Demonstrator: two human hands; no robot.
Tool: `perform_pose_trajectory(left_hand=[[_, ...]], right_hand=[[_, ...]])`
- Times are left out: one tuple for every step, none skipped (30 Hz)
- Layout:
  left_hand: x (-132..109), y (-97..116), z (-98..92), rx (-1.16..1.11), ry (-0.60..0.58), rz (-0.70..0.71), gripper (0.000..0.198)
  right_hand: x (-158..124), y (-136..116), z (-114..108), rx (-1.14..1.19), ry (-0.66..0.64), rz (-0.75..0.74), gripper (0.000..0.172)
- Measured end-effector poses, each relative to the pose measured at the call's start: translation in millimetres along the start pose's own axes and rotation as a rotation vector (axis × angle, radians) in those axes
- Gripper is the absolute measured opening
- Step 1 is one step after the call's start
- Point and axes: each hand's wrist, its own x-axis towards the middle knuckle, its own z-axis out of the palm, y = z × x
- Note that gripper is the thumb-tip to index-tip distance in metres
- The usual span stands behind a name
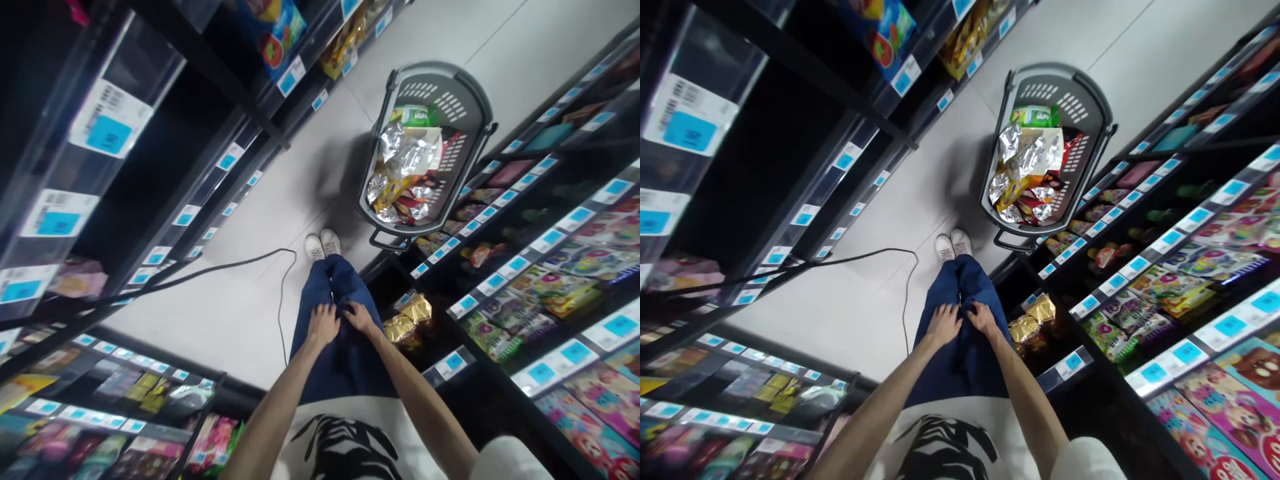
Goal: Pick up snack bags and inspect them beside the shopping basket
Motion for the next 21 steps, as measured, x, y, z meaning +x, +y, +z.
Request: perform_pose_trajectory(left_hand=[[-8,-14,12.1,0.018,-0.043,-0.043,0.056],[-16,-24,25.1,0.034,-0.089,-0.099,0.061],[-23,-30,38.0,0.052,-0.155,-0.174,0.064],[-27,-32,49.6,0.076,-0.194,-0.191,0.064],[-28,-32,59.4,0.092,-0.216,-0.203,0.063],[-27,-29,67.0,0.105,-0.235,-0.207,0.062],[-25,-26,72.7,0.114,-0.243,-0.202,0.062],[-21,-21,76.6,0.118,-0.246,-0.201,0.061],[-18,-18,79.3,0.120,-0.247,-0.199,0.061],[-15,-15,81.0,0.118,-0.243,-0.193,0.061],[-14,-13,82.1,0.114,-0.232,-0.183,0.061],[-13,-12,82.8,0.108,-0.217,-0.171,0.061],[-13,-11,83.3,0.100,-0.200,-0.159,0.060],[-14,-11,83.7,0.094,-0.182,-0.149,0.060],[-16,-11,84.0,0.088,-0.163,-0.146,0.059],[-17,-11,84.2,0.084,-0.144,-0.149,0.057],[-18,-11,84.5,0.079,-0.126,-0.154,0.056],[-19,-11,85.1,0.075,-0.108,-0.163,0.055],[-19,-11,86.0,0.071,-0.091,-0.173,0.053],[-19,-10,87.6,0.065,-0.074,-0.185,0.052],[-19,-10,89.7,0.060,-0.059,-0.197,0.051]], right_hand=[[-3,2,3,-0.005,-0.032,-0.010,0.046],[-6,3,7,-0.014,-0.060,-0.014,0.053],[-8,4,12,-0.022,-0.081,-0.011,0.059],[-9,4,17,-0.031,-0.096,-0.001,0.064],[-10,3,21,-0.040,-0.105,0.013,0.065],[-10,3,24,-0.049,-0.110,0.025,0.064],[-9,3,27,-0.057,-0.112,0.029,0.061],[-8,4,28,-0.064,-0.111,0.024,0.059],[-8,5,28,-0.071,-0.107,0.013,0.056],[-8,7,28,-0.078,-0.101,-0.002,0.054],[-8,8,27,-0.085,-0.094,-0.017,0.052],[-9,10,25,-0.092,-0.087,-0.031,0.051],[-10,11,23,-0.098,-0.081,-0.042,0.049],[-11,11,21,-0.104,-0.075,-0.050,0.048],[-12,12,19,-0.108,-0.066,-0.054,0.047],[-13,12,17,-0.111,-0.054,-0.056,0.046],[-13,12,13,-0.111,-0.039,-0.054,0.046],[-13,13,9,-0.109,-0.017,-0.050,0.044],[-13,14,4,-0.104,0.011,-0.046,0.039],[-11,14,-4,-0.098,0.046,-0.045,0.032],[-9,15,-14,-0.091,0.090,-0.045,0.025]])
